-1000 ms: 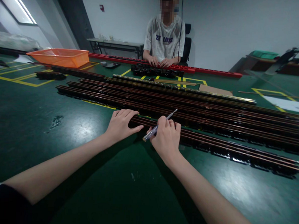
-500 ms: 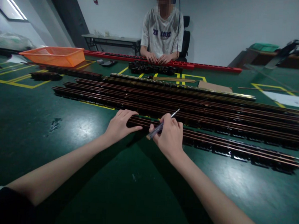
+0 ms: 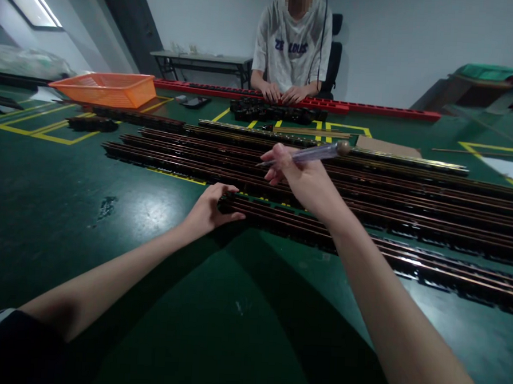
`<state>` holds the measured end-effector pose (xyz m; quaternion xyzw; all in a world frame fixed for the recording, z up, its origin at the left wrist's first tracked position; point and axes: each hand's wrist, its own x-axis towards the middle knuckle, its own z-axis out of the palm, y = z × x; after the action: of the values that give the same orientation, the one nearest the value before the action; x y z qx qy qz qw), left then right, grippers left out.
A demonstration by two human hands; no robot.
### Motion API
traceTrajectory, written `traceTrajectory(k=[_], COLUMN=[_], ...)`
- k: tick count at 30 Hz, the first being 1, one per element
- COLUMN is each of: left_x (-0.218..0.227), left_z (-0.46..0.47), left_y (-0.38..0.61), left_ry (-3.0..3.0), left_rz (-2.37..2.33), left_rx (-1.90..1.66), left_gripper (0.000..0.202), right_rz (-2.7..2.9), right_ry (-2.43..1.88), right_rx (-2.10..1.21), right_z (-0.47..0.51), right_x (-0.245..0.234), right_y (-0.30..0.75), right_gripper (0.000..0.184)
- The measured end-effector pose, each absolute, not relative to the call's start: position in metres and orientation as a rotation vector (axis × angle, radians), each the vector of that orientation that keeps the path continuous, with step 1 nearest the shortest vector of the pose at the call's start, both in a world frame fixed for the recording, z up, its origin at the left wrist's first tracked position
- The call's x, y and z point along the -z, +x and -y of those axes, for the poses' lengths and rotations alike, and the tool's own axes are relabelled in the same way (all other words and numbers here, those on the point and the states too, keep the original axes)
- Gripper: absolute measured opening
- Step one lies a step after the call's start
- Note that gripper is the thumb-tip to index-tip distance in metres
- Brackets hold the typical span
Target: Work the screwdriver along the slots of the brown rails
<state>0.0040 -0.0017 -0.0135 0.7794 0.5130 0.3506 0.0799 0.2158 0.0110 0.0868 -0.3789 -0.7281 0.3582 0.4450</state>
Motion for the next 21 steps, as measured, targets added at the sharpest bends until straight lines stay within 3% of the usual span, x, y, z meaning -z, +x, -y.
traceTrajectory(k=[3,11,21], left_x=[0.013,0.013,0.01], left_z=[0.003,0.005,0.005], left_y=[0.006,0.007,0.008], left_ry=[2.284,2.271,2.224], left_rz=[-1.564,-1.638,-1.693], left_rx=[-1.05,-1.037,-0.954], left_gripper=[0.05,0.05,0.049], right_rz=[1.818,1.592,1.646], right_ry=[-0.956,-0.84,-0.924], right_rx=[-0.909,-1.219,-1.131], right_z=[-0.021,-0.036,-0.033], right_x=[-0.076,-0.039,-0.034], right_y=[0.203,0.19,0.187], right_gripper=[0.052,0.048,0.023])
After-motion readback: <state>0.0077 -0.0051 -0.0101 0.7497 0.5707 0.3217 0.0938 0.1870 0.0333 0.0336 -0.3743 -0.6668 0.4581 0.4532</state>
